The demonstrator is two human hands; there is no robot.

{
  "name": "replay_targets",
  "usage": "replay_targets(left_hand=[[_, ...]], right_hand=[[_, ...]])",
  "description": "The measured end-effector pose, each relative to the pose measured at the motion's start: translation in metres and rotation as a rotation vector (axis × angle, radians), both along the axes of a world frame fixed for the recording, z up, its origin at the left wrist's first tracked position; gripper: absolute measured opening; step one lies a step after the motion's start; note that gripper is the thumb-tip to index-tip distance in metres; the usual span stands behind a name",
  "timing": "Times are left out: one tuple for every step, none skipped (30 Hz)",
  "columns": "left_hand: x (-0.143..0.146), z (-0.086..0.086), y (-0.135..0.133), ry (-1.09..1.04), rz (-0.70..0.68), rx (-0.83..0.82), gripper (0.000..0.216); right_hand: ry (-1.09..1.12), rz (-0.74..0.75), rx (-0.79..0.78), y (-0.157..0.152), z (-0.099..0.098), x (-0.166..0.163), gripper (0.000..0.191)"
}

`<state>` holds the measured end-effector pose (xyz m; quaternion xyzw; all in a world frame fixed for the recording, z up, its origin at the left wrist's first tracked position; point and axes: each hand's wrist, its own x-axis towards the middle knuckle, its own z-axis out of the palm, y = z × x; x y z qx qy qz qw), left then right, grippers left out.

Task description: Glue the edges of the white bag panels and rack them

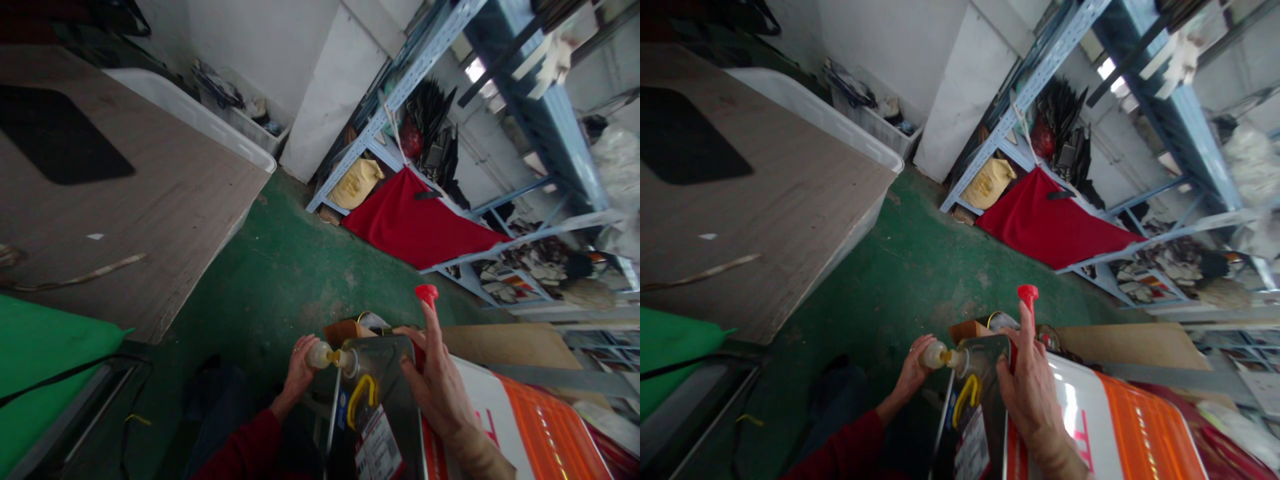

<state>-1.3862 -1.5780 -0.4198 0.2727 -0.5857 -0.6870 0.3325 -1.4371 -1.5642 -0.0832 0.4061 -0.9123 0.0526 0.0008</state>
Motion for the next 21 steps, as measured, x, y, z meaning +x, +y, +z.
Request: replay_targets(left_hand=[[0.0, -0.0001, 0.0, -0.001, 0.001, 0.001, 0.046], [0.0002, 0.0, -0.0001, -0.001, 0.001, 0.002, 0.047], [0.0005, 0.0002, -0.0002, -0.001, 0.0, 0.002, 0.047], [0.0008, 0.0007, -0.0004, -0.001, 0.0, 0.001, 0.047], [0.0012, 0.0012, -0.0006, 0.0, -0.002, 0.0, 0.046], [0.0015, 0.0019, -0.0009, 0.001, -0.002, -0.001, 0.045], [0.0019, 0.0028, -0.0012, 0.001, -0.003, -0.001, 0.044], [0.0022, 0.0036, -0.0015, 0.002, -0.004, 0.0, 0.043], [0.0024, 0.0045, -0.0019, 0.002, -0.005, 0.001, 0.043], [0.0026, 0.0053, -0.0024, 0.002, -0.006, 0.003, 0.043], [0.0027, 0.006, -0.0029, 0.001, -0.007, 0.004, 0.044], [0.0027, 0.0065, -0.0034, 0.0, -0.01, 0.004, 0.044], [0.0027, 0.0069, -0.0039, 0.0, -0.013, 0.003, 0.044], [0.0026, 0.0072, -0.0044, 0.0, -0.016, 0.002, 0.044], [0.0024, 0.0073, -0.0049, -0.001, -0.018, 0.001, 0.043], [0.0023, 0.0074, -0.0052, -0.002, -0.019, 0.001, 0.042], [0.002, 0.0074, -0.0055, -0.003, -0.02, 0.001, 0.042], [0.0018, 0.0074, -0.0056, -0.004, -0.019, 0.0, 0.041], [0.0017, 0.0074, -0.0056, -0.005, -0.019, 0.001, 0.041], [0.0015, 0.0075, -0.0056, -0.005, -0.019, 0.0, 0.041], [0.0014, 0.0076, -0.0055, -0.006, -0.02, 0.0, 0.041]], right_hand=[[-0.004, -0.004, 0.001, -0.0002, 0.0002, 0.0003, 0.075], [-0.006, -0.011, 0.003, -0.0005, 0.0004, 0.0006, 0.075], [-0.008, -0.017, 0.003, -0.0008, 0.0006, 0.0011, 0.075], [-0.009, -0.02, 0.004, -0.001, 0.0008, 0.0015, 0.075], [-0.01, -0.023, 0.004, -0.0012, 0.0009, 0.0018, 0.075], [-0.011, -0.025, 0.004, -0.0012, 0.001, 0.0019, 0.075], [-0.012, -0.026, 0.005, -0.0011, 0.001, 0.0018, 0.075], [-0.013, -0.024, 0.007, -0.0009, 0.0009, 0.0016, 0.075], [-0.015, -0.02, 0.009, -0.0006, 0.0008, 0.0012, 0.076], [-0.017, -0.013, 0.011, -0.0003, 0.0007, 0.0007, 0.076], [-0.018, -0.007, 0.011, 0.0, 0.0006, 0.0003, 0.076], [-0.017, -0.002, 0.012, 0.0002, 0.0005, -0.0001, 0.076], [-0.016, -0.001, 0.013, 0.0003, 0.0004, -0.0004, 0.076], [-0.011, -0.002, 0.014, 0.0003, 0.0004, -0.0005, 0.076], [-0.007, -0.004, 0.014, 0.0002, 0.0004, -0.0005, 0.077], [-0.002, -0.005, 0.015, 0.0, 0.0004, -0.0003, 0.077], [0.004, -0.005, 0.015, -0.0002, 0.0005, -0.0001, 0.077], [0.01, -0.002, 0.016, -0.0004, 0.0005, 0.0001, 0.077], [0.016, 0.0, 0.02, -0.0006, 0.0006, 0.0003, 0.077], [0.018, 0.001, 0.023, -0.0008, 0.0006, 0.0005, 0.077], [0.016, -0.001, 0.024, -0.001, 0.0006, 0.0007, 0.077]])
